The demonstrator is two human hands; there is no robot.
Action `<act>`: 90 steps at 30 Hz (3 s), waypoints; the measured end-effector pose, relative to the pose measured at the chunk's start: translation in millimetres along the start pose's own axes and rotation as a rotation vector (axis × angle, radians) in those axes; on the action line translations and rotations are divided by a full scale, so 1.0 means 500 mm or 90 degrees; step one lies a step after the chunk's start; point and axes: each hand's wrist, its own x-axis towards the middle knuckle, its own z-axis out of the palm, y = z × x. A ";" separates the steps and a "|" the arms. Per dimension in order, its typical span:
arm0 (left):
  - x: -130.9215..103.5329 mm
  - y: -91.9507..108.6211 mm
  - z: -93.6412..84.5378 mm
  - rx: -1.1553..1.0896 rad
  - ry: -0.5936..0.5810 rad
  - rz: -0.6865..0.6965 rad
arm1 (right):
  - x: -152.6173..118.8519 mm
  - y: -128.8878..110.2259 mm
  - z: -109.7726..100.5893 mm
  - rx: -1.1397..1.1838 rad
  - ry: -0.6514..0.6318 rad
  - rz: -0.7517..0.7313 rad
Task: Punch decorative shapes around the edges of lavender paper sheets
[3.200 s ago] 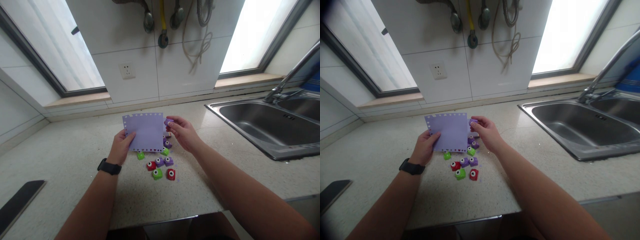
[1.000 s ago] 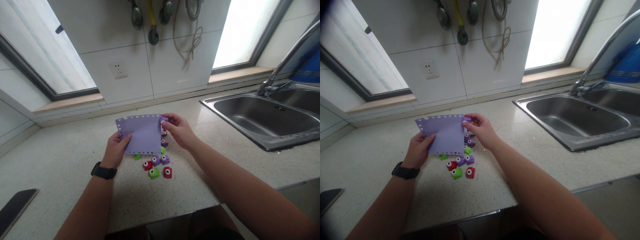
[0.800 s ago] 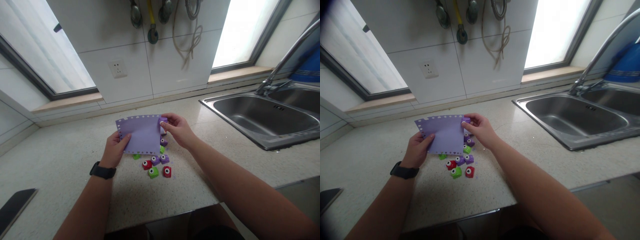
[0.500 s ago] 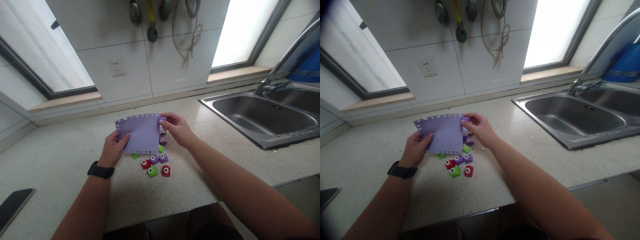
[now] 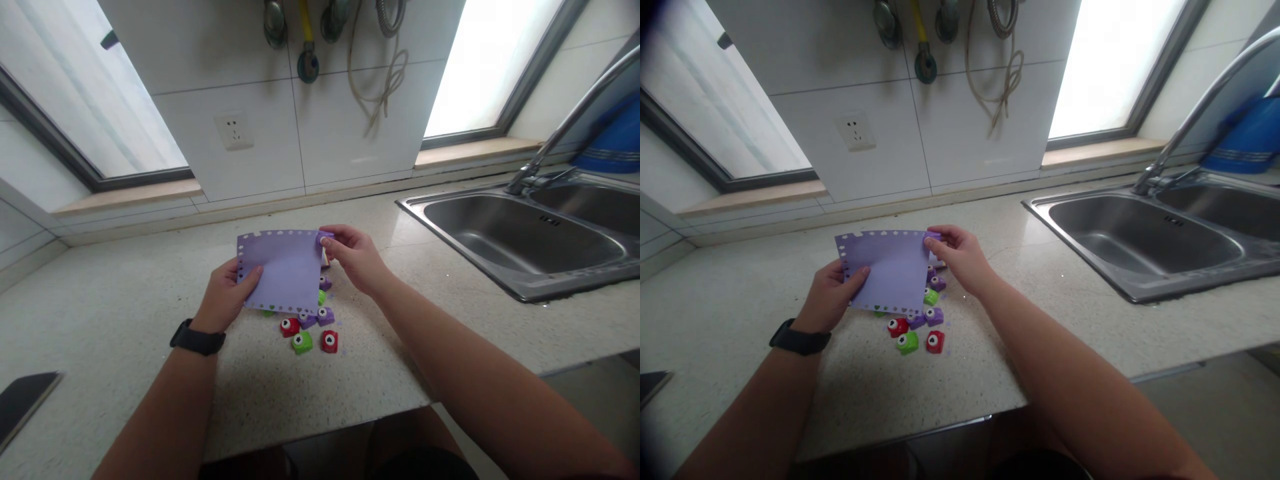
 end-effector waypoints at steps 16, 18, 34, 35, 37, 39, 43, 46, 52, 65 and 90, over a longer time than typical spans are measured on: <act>0.000 0.000 0.001 -0.021 -0.008 -0.020 | -0.001 0.009 0.006 0.076 -0.011 0.030; 0.000 -0.001 0.001 -0.024 -0.008 -0.022 | 0.000 0.009 0.005 0.072 -0.010 0.030; -0.001 -0.002 -0.002 -0.018 -0.011 -0.030 | -0.001 0.006 0.003 0.100 -0.037 0.034; -0.001 -0.003 -0.002 -0.015 -0.011 -0.031 | -0.001 0.004 0.003 0.098 -0.038 0.036; 0.000 -0.003 -0.002 -0.012 -0.011 -0.031 | -0.002 0.001 0.002 0.090 -0.039 0.040; 0.000 -0.004 -0.002 -0.009 -0.010 -0.027 | -0.002 0.000 0.002 0.085 -0.040 0.044; 0.000 -0.004 -0.002 0.000 -0.012 -0.019 | -0.001 0.004 0.000 0.090 -0.042 0.047; 0.000 -0.004 -0.002 0.000 -0.015 -0.016 | 0.001 0.010 -0.001 0.096 -0.044 0.050; 0.001 -0.008 -0.003 -0.003 -0.014 -0.010 | 0.000 0.011 -0.002 0.110 -0.060 0.059; -0.002 -0.006 -0.004 0.016 -0.014 -0.024 | -0.008 0.000 0.004 0.088 -0.063 0.064; -0.012 0.007 0.010 -0.011 -0.026 -0.044 | -0.011 -0.011 0.003 0.095 -0.032 0.032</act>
